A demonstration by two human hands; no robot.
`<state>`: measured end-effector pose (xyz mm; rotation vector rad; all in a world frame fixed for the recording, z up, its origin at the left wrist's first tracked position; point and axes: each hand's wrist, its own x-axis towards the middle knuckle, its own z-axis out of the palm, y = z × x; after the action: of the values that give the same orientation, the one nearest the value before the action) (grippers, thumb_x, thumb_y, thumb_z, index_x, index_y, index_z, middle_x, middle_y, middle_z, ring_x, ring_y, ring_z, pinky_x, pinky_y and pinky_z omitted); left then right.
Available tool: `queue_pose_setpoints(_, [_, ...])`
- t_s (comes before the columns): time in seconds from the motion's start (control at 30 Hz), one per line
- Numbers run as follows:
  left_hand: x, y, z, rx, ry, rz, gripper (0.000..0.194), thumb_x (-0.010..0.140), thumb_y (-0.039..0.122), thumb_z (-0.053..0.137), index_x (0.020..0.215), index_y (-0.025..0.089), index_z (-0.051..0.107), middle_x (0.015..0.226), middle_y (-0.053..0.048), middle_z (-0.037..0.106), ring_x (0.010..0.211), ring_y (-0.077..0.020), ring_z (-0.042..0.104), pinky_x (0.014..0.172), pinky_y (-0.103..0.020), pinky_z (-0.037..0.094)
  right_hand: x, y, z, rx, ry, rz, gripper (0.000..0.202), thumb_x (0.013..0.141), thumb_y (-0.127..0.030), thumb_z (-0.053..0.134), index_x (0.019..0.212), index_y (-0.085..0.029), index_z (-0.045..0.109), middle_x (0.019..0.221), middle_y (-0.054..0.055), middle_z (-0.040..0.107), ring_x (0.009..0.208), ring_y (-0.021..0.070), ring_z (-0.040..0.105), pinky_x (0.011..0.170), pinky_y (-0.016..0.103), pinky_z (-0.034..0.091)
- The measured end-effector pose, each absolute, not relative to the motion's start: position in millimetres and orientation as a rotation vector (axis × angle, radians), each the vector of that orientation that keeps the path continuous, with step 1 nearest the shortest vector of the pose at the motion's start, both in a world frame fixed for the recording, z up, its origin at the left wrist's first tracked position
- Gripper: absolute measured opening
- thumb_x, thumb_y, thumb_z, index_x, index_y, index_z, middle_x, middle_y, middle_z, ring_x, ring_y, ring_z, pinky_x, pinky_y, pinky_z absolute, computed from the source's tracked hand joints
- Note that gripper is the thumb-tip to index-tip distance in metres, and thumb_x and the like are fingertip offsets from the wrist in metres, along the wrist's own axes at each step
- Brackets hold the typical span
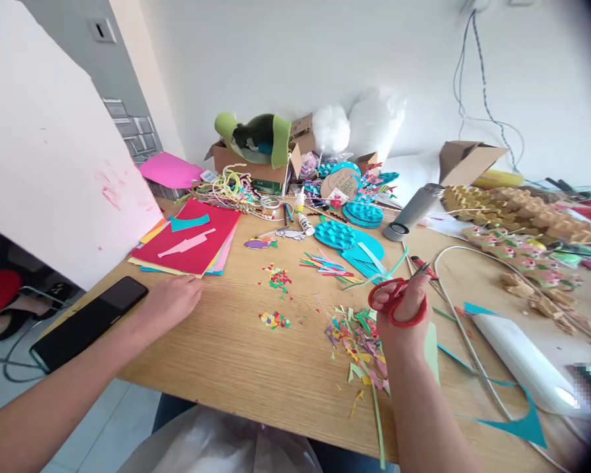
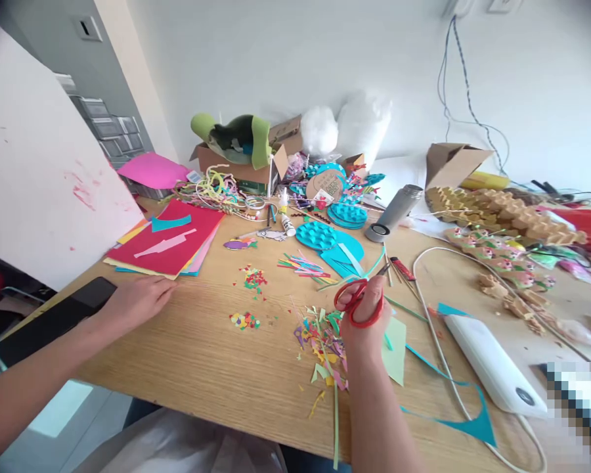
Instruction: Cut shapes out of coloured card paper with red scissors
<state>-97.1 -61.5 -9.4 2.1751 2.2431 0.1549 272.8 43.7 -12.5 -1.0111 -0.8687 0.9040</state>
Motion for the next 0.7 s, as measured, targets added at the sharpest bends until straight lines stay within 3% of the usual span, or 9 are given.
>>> queue_pose_setpoints(0.1, [-91.3,-59.2,0.5,2.030,2.230,0.440,0.031,0.087,0.033,0.045,0.094,0.020,0.072,0.087,-0.008,0.074,0.077,-0.0235,0.066,0.072,-0.032,0.047,272.2,43.4,-13.6,-1.004,-0.839,0.884,0.056,0.083,-0.070,0.045,0.058,-0.020,0.048,0.047,-0.003,0.047,0.038,0.0098,0.042,0.036,0.023,0.031])
queue_pose_setpoints(0.27, [-48.1,-40.3,10.3,1.553,1.699,0.912,0.017,0.075,0.033,0.060,0.077,0.020,0.070,0.075,-0.003,0.073,0.069,-0.0181,0.067,0.062,-0.025,0.048,266.9,34.9,-13.9,-1.006,-1.072,0.898,0.050,0.084,-0.062,0.051,0.062,-0.018,0.057,0.050,-0.001,0.054,0.042,0.0118,0.049,0.041,0.025,0.037])
queue_pose_setpoints(0.47, [22.8,-15.0,7.7,1.156,1.228,0.907,0.024,0.066,0.038,0.073,0.074,0.015,0.069,0.068,-0.007,0.072,0.058,-0.0168,0.066,0.057,-0.027,0.051,259.6,28.7,-13.4,-0.951,-1.463,1.100,0.044,0.085,-0.054,0.056,0.063,-0.017,0.064,0.059,0.004,0.062,0.055,0.0156,0.058,0.054,0.027,0.045])
queue_pose_setpoints(0.7, [63.3,1.9,2.5,1.099,1.145,0.827,0.026,0.060,0.035,0.079,0.071,0.014,0.068,0.064,-0.006,0.071,0.056,-0.0163,0.065,0.053,-0.026,0.051,258.2,30.6,-10.7,-0.889,-1.447,1.245,0.027,0.072,-0.045,0.073,0.071,-0.019,0.066,0.068,0.003,0.066,0.065,0.0192,0.061,0.063,0.031,0.049])
